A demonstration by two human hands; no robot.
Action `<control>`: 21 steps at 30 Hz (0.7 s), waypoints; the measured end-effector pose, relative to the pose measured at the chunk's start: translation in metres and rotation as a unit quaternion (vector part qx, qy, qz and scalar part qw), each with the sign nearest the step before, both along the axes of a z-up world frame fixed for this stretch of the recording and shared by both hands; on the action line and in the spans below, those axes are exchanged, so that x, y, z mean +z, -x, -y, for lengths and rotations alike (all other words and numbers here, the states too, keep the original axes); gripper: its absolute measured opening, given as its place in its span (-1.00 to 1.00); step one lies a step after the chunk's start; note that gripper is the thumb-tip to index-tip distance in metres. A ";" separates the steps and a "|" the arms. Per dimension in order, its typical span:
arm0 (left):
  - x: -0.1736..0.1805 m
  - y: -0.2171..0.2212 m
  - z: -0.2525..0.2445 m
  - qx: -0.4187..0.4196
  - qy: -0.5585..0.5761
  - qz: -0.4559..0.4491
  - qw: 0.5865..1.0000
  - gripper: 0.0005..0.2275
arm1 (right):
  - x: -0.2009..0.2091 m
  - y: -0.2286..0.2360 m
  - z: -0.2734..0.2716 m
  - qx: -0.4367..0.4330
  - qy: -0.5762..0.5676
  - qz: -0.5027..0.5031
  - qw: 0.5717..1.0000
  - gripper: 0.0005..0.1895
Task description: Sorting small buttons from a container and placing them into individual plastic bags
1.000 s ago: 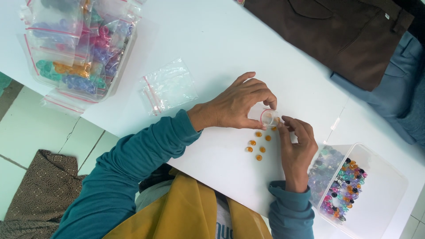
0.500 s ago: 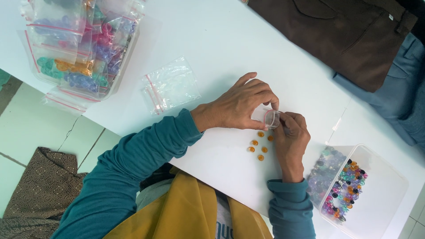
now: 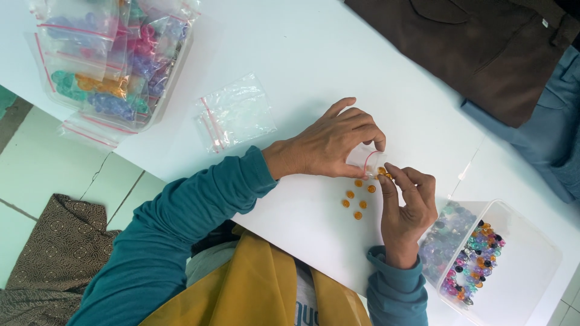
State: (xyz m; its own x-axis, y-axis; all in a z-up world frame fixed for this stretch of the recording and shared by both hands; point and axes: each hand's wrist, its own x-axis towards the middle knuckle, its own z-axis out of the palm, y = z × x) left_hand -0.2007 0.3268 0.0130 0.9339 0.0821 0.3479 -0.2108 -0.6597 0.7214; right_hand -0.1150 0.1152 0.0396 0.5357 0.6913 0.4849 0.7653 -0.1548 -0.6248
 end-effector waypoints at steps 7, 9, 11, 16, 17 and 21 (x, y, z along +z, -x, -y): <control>0.000 0.000 0.003 -0.004 -0.010 -0.003 1.000 -0.54 | 0.003 0.004 -0.004 0.013 -0.010 0.005 1.000 -0.75; 0.002 0.001 0.006 -0.013 -0.003 -0.002 1.000 -0.54 | 0.007 0.008 -0.008 0.028 -0.028 -0.009 0.999 -0.75; 0.002 0.002 0.008 -0.014 -0.003 -0.001 1.000 -0.54 | 0.005 0.009 -0.008 0.036 -0.030 -0.003 0.999 -0.74; 0.002 0.002 0.006 -0.015 0.001 -0.003 1.000 -0.53 | 0.010 0.007 -0.008 0.043 -0.036 0.004 0.998 -0.75; 0.001 0.002 0.005 -0.012 0.004 0.000 1.000 -0.53 | 0.012 0.006 -0.006 0.029 -0.021 -0.004 0.999 -0.76; 0.005 0.002 -0.001 -0.002 0.018 0.005 1.000 -0.52 | 0.017 -0.003 0.001 -0.001 0.064 -0.028 0.998 -0.80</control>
